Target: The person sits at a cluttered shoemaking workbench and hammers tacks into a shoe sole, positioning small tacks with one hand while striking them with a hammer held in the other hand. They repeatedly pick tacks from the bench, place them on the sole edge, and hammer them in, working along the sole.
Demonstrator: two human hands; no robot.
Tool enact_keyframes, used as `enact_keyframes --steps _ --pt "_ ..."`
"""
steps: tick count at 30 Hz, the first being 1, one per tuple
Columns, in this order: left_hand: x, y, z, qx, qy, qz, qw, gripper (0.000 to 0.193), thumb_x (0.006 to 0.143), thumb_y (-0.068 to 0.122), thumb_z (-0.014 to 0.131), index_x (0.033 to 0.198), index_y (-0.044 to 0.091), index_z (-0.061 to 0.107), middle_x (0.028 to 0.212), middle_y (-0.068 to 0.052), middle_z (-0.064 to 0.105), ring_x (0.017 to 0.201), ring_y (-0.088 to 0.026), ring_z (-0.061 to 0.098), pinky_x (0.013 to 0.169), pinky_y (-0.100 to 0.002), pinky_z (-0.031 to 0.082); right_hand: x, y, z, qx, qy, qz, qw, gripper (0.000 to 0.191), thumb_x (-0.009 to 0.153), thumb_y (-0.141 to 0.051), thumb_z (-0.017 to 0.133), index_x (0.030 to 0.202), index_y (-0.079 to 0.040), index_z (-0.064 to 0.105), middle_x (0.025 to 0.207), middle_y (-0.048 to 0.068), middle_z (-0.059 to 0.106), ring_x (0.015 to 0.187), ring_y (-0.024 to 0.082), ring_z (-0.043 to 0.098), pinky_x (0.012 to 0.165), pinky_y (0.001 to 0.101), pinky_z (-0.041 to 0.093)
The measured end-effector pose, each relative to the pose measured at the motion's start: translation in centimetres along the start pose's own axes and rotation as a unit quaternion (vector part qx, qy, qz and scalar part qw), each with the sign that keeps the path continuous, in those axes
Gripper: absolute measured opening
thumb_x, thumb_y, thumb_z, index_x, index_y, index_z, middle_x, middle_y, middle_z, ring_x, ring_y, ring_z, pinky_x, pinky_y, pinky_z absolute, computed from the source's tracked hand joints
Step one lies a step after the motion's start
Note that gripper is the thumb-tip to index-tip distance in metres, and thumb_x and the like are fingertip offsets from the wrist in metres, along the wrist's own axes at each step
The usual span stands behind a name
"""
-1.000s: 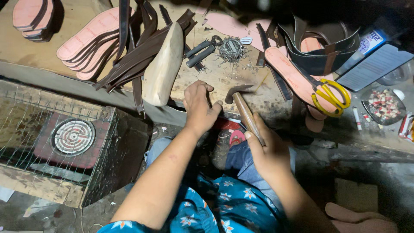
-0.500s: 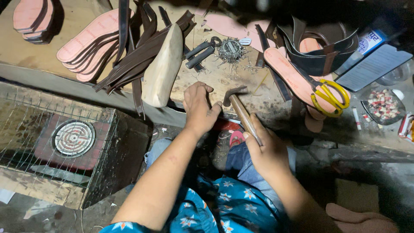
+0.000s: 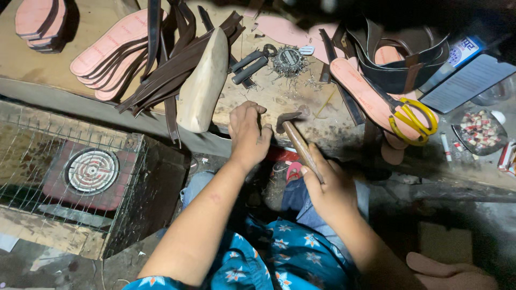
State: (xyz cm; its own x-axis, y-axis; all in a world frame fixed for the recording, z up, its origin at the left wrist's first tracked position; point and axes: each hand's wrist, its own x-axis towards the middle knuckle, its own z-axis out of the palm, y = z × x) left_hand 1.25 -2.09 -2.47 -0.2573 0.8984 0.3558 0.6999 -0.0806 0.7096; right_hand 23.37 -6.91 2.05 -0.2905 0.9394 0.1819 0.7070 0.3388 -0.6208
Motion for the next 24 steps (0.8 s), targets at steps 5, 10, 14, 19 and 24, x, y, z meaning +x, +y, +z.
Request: enact_keyframes --steps 5,10,14,19,24 --pt "0.0 0.1 -0.1 0.002 0.007 0.003 1.0 0.044 0.08 0.012 0.069 0.121 0.008 0.056 0.138 -0.013 0.05 0.133 -0.037 0.04 0.11 -0.05 0.031 0.0 0.4 0.4 0.006 0.018 -0.02 1.0 0.053 0.093 -0.029 0.067 0.143 -0.011 0.058 0.104 0.02 0.072 0.092 0.037 0.07 0.08 0.0424 0.054" --pt "0.1 0.4 -0.3 0.005 -0.002 -0.002 1.0 0.046 0.081 0.019 0.074 0.121 0.007 0.056 0.137 -0.013 0.049 0.133 -0.037 0.039 0.11 -0.051 0.03 -0.4 1.0 0.5 0.037 0.056 -0.074 0.995 0.054 0.097 -0.03 0.064 0.145 -0.007 0.055 0.114 0.021 0.07 0.099 0.036 0.07 0.083 0.0408 0.054" --pt "0.1 0.7 -0.2 0.019 -0.002 -0.003 1.0 0.048 0.079 0.021 0.075 0.12 0.007 0.055 0.137 -0.013 0.048 0.132 -0.037 0.039 0.109 -0.051 0.03 -0.1 1.6 0.8 0.013 0.01 0.015 1.0 0.055 0.093 -0.03 0.067 0.143 -0.01 0.058 0.115 0.021 0.071 0.102 0.036 0.07 0.086 0.0401 0.054" --pt "0.3 1.0 0.1 0.032 -0.001 -0.027 0.999 0.049 0.079 0.022 0.076 0.12 0.007 0.054 0.133 -0.012 0.048 0.13 -0.037 0.039 0.108 -0.05 0.03 0.0 1.7 0.4 0.037 0.046 0.006 0.998 0.054 0.095 -0.029 0.067 0.143 -0.006 0.058 0.126 0.024 0.068 0.113 0.036 0.069 0.093 0.039 0.053" --pt "0.2 0.8 0.1 0.021 0.005 -0.014 1.0 0.047 0.08 0.021 0.077 0.119 0.007 0.055 0.134 -0.013 0.047 0.131 -0.038 0.038 0.109 -0.05 0.028 -0.4 0.9 -0.2 0.025 0.061 -0.002 0.998 0.054 0.092 -0.029 0.069 0.141 -0.009 0.06 0.117 0.021 0.072 0.102 0.034 0.073 0.088 0.0388 0.055"
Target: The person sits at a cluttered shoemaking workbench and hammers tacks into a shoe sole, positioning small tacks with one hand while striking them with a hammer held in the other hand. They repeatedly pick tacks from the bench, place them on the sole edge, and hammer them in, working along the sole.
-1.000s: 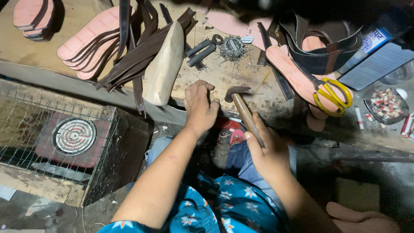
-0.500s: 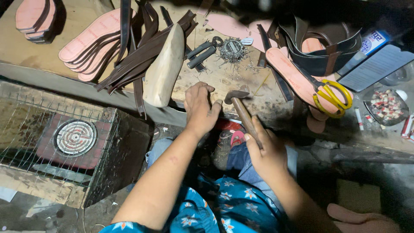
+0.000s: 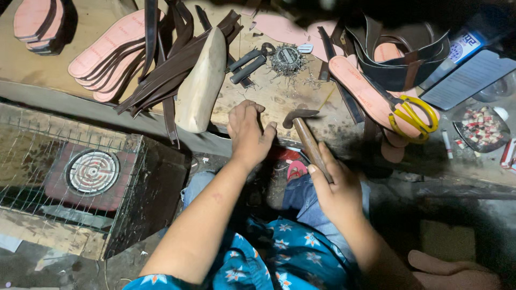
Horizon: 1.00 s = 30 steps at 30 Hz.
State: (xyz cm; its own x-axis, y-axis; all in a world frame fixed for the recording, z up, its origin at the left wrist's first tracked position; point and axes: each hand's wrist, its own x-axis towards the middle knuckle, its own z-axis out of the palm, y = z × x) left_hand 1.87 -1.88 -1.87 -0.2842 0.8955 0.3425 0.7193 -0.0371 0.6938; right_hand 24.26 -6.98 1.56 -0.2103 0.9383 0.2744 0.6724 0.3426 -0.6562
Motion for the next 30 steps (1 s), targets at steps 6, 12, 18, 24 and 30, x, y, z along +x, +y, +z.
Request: enact_keyframes --steps 6,12,18,24,30 --pt "-0.2 0.0 -0.2 -0.011 -0.005 -0.002 1.0 0.046 0.08 0.019 0.076 0.119 0.007 0.055 0.134 -0.012 0.049 0.131 -0.037 0.039 0.11 -0.05 0.029 0.2 -0.6 -0.4 0.004 -0.023 -0.035 0.999 0.052 0.093 -0.026 0.07 0.141 -0.008 0.06 0.113 0.022 0.072 0.099 0.035 0.072 0.084 0.0395 0.055" --pt "-0.2 -0.1 -0.3 -0.005 0.0 0.002 1.0 0.045 0.08 0.018 0.076 0.119 0.008 0.056 0.135 -0.012 0.049 0.131 -0.037 0.039 0.109 -0.05 0.03 0.4 -0.6 0.3 -0.005 -0.039 -0.003 0.999 0.053 0.091 -0.026 0.07 0.141 -0.011 0.06 0.103 0.02 0.072 0.09 0.035 0.071 0.078 0.0407 0.055" --pt "-0.2 -0.7 0.1 -0.008 0.003 0.007 1.0 0.04 0.084 0.014 0.071 0.121 0.009 0.056 0.139 -0.012 0.049 0.133 -0.036 0.04 0.111 -0.049 0.03 0.0 0.0 0.2 -0.003 0.005 -0.058 0.998 0.053 0.094 -0.026 0.071 0.142 -0.01 0.058 0.108 0.021 0.072 0.093 0.035 0.071 0.079 0.0408 0.055" --pt "-0.4 -0.6 -0.3 -0.021 -0.007 0.014 1.0 0.038 0.083 0.015 0.07 0.119 0.011 0.059 0.137 -0.011 0.051 0.134 -0.036 0.04 0.111 -0.051 0.031 0.1 0.4 0.8 0.003 -0.035 -0.018 0.999 0.053 0.092 -0.028 0.069 0.142 -0.011 0.06 0.114 0.022 0.072 0.1 0.036 0.071 0.085 0.041 0.055" --pt "-0.2 -0.5 -0.8 -0.03 -0.021 0.02 0.999 0.02 0.081 0.022 0.076 0.099 0.017 0.07 0.135 -0.012 0.052 0.132 -0.038 0.04 0.109 -0.052 0.03 0.8 1.5 0.2 0.002 -0.007 0.049 0.999 0.056 0.094 -0.03 0.067 0.145 -0.009 0.057 0.125 0.024 0.068 0.111 0.039 0.068 0.093 0.0422 0.052"
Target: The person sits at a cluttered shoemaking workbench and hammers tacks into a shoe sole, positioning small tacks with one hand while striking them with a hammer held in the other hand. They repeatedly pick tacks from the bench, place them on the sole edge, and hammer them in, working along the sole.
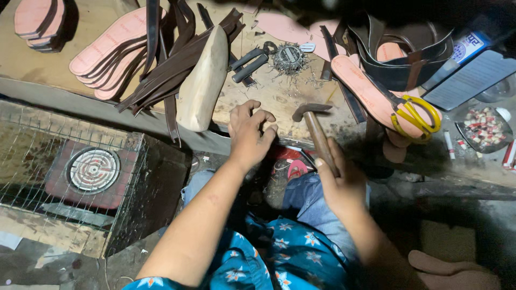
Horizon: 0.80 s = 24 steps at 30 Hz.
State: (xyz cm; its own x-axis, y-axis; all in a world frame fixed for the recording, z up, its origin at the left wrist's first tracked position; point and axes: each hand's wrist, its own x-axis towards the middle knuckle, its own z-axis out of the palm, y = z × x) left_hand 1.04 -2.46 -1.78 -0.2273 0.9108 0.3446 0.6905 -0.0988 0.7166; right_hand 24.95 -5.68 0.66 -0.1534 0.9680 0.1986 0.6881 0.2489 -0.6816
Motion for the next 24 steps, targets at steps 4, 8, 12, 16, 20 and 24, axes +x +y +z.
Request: enact_keyframes --steps 4,8,12,16,20,24 --pt "0.5 0.2 0.8 0.007 0.009 -0.041 0.999 0.015 0.078 0.021 0.078 0.091 0.018 0.073 0.133 -0.01 0.054 0.131 -0.037 0.04 0.107 -0.053 0.03 0.5 0.1 -0.2 0.008 -0.011 0.067 0.998 0.058 0.092 -0.031 0.066 0.146 -0.011 0.057 0.123 0.023 0.069 0.111 0.038 0.068 0.093 0.0425 0.052" --pt "0.5 0.0 1.0 0.009 0.014 -0.037 0.999 0.021 0.076 0.021 0.079 0.095 0.016 0.07 0.133 -0.01 0.054 0.13 -0.037 0.04 0.107 -0.053 0.03 0.0 -0.3 -0.4 0.039 0.005 -0.035 0.999 0.054 0.094 -0.029 0.068 0.142 -0.007 0.058 0.125 0.024 0.069 0.113 0.037 0.07 0.094 0.041 0.053" --pt "0.4 -0.2 1.0 0.01 0.01 -0.035 0.999 0.024 0.076 0.021 0.079 0.096 0.015 0.068 0.134 -0.01 0.053 0.131 -0.037 0.041 0.107 -0.052 0.031 -0.6 -1.0 -0.2 0.005 -0.016 -0.045 0.999 0.053 0.091 -0.029 0.07 0.139 -0.01 0.061 0.114 0.02 0.073 0.104 0.035 0.072 0.089 0.0388 0.055" --pt "0.5 0.0 0.9 0.015 0.009 -0.033 0.999 0.027 0.074 0.02 0.079 0.098 0.014 0.066 0.134 -0.011 0.053 0.131 -0.038 0.04 0.107 -0.053 0.03 -0.6 -1.6 -0.2 -0.01 -0.027 -0.065 0.997 0.053 0.091 -0.028 0.07 0.139 -0.01 0.062 0.114 0.02 0.073 0.102 0.035 0.072 0.088 0.0394 0.055" --pt "0.3 0.1 0.7 0.011 0.009 -0.029 0.999 0.027 0.076 0.021 0.078 0.099 0.014 0.066 0.135 -0.011 0.053 0.132 -0.037 0.04 0.107 -0.052 0.031 -0.4 -1.9 -0.7 -0.021 -0.032 -0.08 0.996 0.052 0.093 -0.028 0.069 0.141 -0.009 0.062 0.118 0.022 0.072 0.106 0.036 0.071 0.091 0.0404 0.054" --pt "0.4 0.0 0.7 0.009 0.008 -0.022 1.0 0.027 0.076 0.021 0.077 0.099 0.014 0.065 0.136 -0.011 0.054 0.132 -0.037 0.041 0.108 -0.052 0.031 -0.2 -2.0 -0.9 -0.017 -0.02 -0.076 0.997 0.053 0.093 -0.03 0.068 0.141 -0.009 0.06 0.119 0.021 0.072 0.106 0.035 0.071 0.09 0.0396 0.054"
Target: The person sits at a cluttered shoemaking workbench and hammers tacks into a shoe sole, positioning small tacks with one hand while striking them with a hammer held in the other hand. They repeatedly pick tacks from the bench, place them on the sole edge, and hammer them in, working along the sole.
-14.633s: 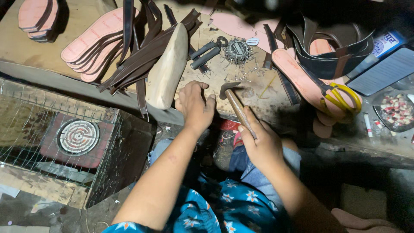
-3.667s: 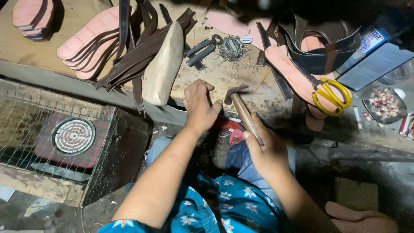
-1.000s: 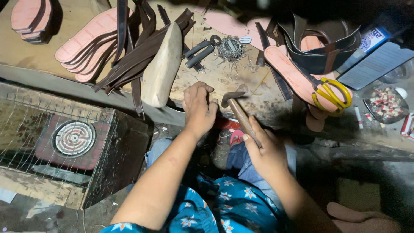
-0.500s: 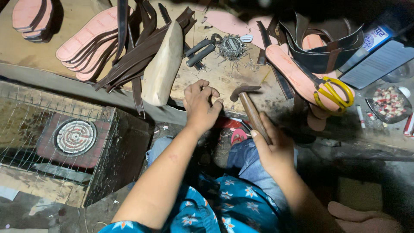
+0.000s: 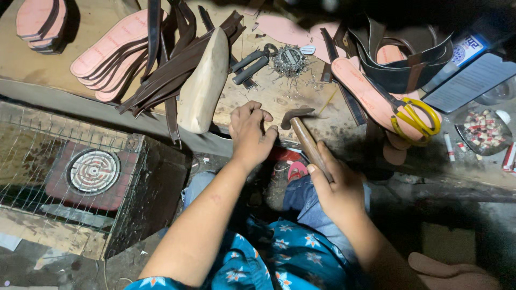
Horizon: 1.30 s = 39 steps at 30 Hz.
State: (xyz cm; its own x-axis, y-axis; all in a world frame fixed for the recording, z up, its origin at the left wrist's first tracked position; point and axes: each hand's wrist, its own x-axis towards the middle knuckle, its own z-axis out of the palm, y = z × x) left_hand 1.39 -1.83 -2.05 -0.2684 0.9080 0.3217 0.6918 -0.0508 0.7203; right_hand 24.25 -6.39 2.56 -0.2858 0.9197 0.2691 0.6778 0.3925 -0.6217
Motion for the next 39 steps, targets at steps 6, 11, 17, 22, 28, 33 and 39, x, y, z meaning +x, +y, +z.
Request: enact_keyframes --steps 6,11,17,22,28,33,39 --pt "0.0 0.0 -0.1 0.005 -0.006 0.0 1.0 0.028 0.076 0.02 0.077 0.099 0.013 0.064 0.136 -0.011 0.053 0.132 -0.037 0.039 0.107 -0.052 0.03 -0.3 -0.3 0.8 0.002 -0.024 0.029 0.999 0.054 0.092 -0.031 0.068 0.141 -0.011 0.061 0.11 0.02 0.073 0.099 0.035 0.072 0.085 0.0405 0.055" --pt "0.1 0.3 0.1 0.001 0.0 -0.011 1.0 0.023 0.079 0.019 0.077 0.099 0.014 0.065 0.136 -0.009 0.053 0.133 -0.036 0.04 0.108 -0.051 0.03 -0.2 0.2 0.5 0.003 -0.014 -0.001 1.0 0.051 0.094 -0.03 0.068 0.141 -0.01 0.061 0.113 0.022 0.072 0.102 0.037 0.071 0.086 0.0415 0.054" --pt "0.1 0.2 0.1 0.001 -0.001 -0.011 1.0 0.027 0.078 0.019 0.077 0.1 0.013 0.063 0.137 -0.01 0.052 0.133 -0.037 0.039 0.109 -0.051 0.029 -0.4 0.5 0.7 -0.007 0.001 -0.01 1.0 0.053 0.093 -0.029 0.069 0.141 -0.01 0.06 0.102 0.019 0.072 0.09 0.036 0.07 0.079 0.0425 0.054" --pt "0.1 0.1 0.2 0.007 -0.004 -0.018 1.0 0.026 0.078 0.02 0.077 0.1 0.013 0.064 0.137 -0.01 0.052 0.133 -0.037 0.038 0.108 -0.053 0.029 -1.0 0.6 1.2 0.0 0.023 -0.03 0.999 0.053 0.091 -0.028 0.071 0.14 -0.011 0.061 0.101 0.019 0.071 0.089 0.036 0.07 0.077 0.0422 0.054" --pt "-0.1 0.3 -0.2 -0.001 -0.007 0.004 1.0 0.026 0.077 0.02 0.077 0.101 0.016 0.067 0.138 -0.013 0.051 0.132 -0.039 0.038 0.109 -0.054 0.028 -0.2 1.6 1.2 0.045 0.036 -0.007 0.998 0.051 0.093 -0.027 0.07 0.14 -0.01 0.061 0.124 0.022 0.07 0.111 0.037 0.071 0.093 0.0406 0.055" --pt "-0.5 0.5 -1.0 -0.005 -0.011 0.069 0.998 0.013 0.078 0.013 0.074 0.09 0.018 0.071 0.14 -0.015 0.05 0.133 -0.041 0.037 0.109 -0.055 0.027 3.7 3.8 1.2 -0.002 0.063 0.022 0.998 0.051 0.094 -0.024 0.068 0.139 -0.002 0.061 0.122 0.027 0.069 0.111 0.042 0.067 0.096 0.0435 0.05" --pt "-0.3 1.4 -0.2 0.048 -0.007 0.106 0.993 0.011 0.082 0.006 0.067 0.093 0.008 0.066 0.137 -0.015 0.052 0.133 -0.04 0.041 0.109 -0.055 0.029 6.9 5.4 1.6 0.092 0.075 -0.005 0.993 0.045 0.097 -0.019 0.065 0.137 0.0 0.062 0.103 0.019 0.073 0.092 0.027 0.072 0.085 0.0374 0.056"
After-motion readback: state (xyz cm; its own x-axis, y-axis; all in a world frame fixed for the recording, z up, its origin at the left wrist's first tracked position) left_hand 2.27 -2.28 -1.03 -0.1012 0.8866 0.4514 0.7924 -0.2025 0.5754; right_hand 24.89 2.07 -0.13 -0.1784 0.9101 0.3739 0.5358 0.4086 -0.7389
